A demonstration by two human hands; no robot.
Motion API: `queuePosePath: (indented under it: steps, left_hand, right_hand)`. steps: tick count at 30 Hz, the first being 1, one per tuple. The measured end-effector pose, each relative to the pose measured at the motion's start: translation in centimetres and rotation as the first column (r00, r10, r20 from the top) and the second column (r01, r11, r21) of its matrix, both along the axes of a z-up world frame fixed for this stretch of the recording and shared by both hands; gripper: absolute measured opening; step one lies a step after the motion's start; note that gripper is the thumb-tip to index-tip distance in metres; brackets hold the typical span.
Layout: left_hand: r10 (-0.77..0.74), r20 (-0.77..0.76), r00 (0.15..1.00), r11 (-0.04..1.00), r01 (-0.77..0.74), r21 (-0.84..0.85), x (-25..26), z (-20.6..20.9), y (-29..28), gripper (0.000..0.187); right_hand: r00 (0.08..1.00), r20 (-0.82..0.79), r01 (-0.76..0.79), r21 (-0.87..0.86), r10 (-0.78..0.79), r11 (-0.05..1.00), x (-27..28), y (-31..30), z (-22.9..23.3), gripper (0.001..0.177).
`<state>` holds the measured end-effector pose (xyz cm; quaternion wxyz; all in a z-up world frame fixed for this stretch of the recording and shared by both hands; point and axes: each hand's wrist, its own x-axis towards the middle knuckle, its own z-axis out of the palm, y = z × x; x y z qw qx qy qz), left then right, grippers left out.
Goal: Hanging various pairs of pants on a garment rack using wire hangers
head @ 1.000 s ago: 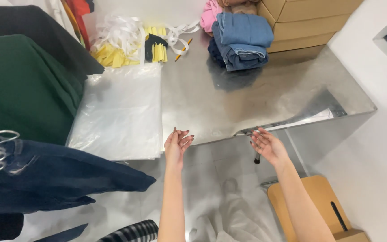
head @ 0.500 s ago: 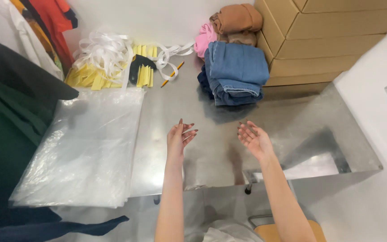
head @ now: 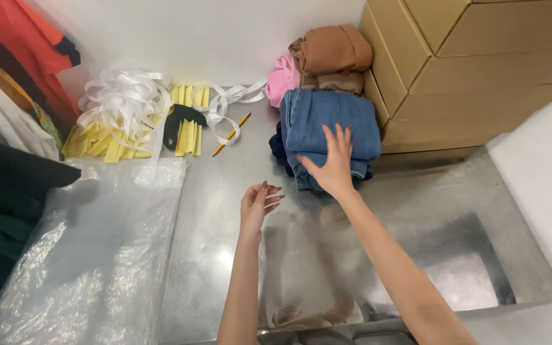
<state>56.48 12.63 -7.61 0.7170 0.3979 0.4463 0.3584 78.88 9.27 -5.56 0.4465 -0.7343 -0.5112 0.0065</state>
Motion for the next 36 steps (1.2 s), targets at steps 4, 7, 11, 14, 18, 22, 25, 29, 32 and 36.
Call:
queuePosePath:
  steps: [4,7,11,14,18,22,25,29,32,36]
  left_hand:
    - [-0.026,-0.019,0.999,0.999,0.026,-0.028,1.5,-2.4,2.9,0.022]
    - [-0.062,-0.033,0.998,0.998,0.062,-0.007,3.5,-3.2,5.2,0.024]
    - [-0.067,-0.165,0.984,0.988,0.088,0.128,6.7,-7.7,9.5,0.028]
    - [-0.1,-0.192,0.976,0.965,0.142,0.22,9.8,-10.4,12.4,0.035]
    - [-0.187,-0.146,0.972,0.976,0.2,0.082,12.8,-10.9,12.7,0.045]
    - [-0.179,-0.154,0.972,0.983,0.184,0.024,13.5,-14.0,14.4,0.037]
    - [-0.174,-0.145,0.974,0.984,0.177,0.009,13.3,-10.3,13.7,0.043]
    - [-0.356,-0.295,0.887,0.913,0.397,0.091,12.1,-4.4,12.0,0.064]
    - [-0.297,-0.372,0.879,0.886,0.399,0.237,11.8,-5.1,11.5,0.064]
    - [0.034,-0.228,0.973,0.837,0.097,0.539,11.0,-3.3,8.7,0.03]
  right_hand:
    - [0.963,0.253,0.173,-0.305,-0.096,0.936,-2.3,2.0,-1.6,0.15]
    - [0.903,0.366,0.324,-0.239,-0.224,0.916,-2.7,3.1,-2.7,0.144]
    - [0.879,0.376,0.348,-0.084,-0.293,0.934,-2.1,3.4,-5.3,0.109]
    - [0.885,0.349,0.336,-0.023,-0.307,0.942,-1.1,3.0,-6.7,0.089]
    - [0.912,0.291,0.318,-0.063,-0.288,0.946,-1.2,2.4,-5.5,0.087]
    - [0.913,0.195,0.4,-0.24,-0.359,0.885,-2.2,4.6,-2.8,0.117]
    - [0.898,0.181,0.436,-0.245,-0.401,0.866,-1.8,5.5,-2.2,0.105]
    - [0.903,0.052,0.43,-0.095,-0.427,0.898,0.0,4.7,-3.8,0.069]
    - [0.888,-0.13,0.45,0.035,-0.442,0.893,2.1,3.6,-3.3,0.061]
    - [0.82,-0.325,0.524,0.094,-0.472,0.847,5.9,1.1,-0.9,0.034]
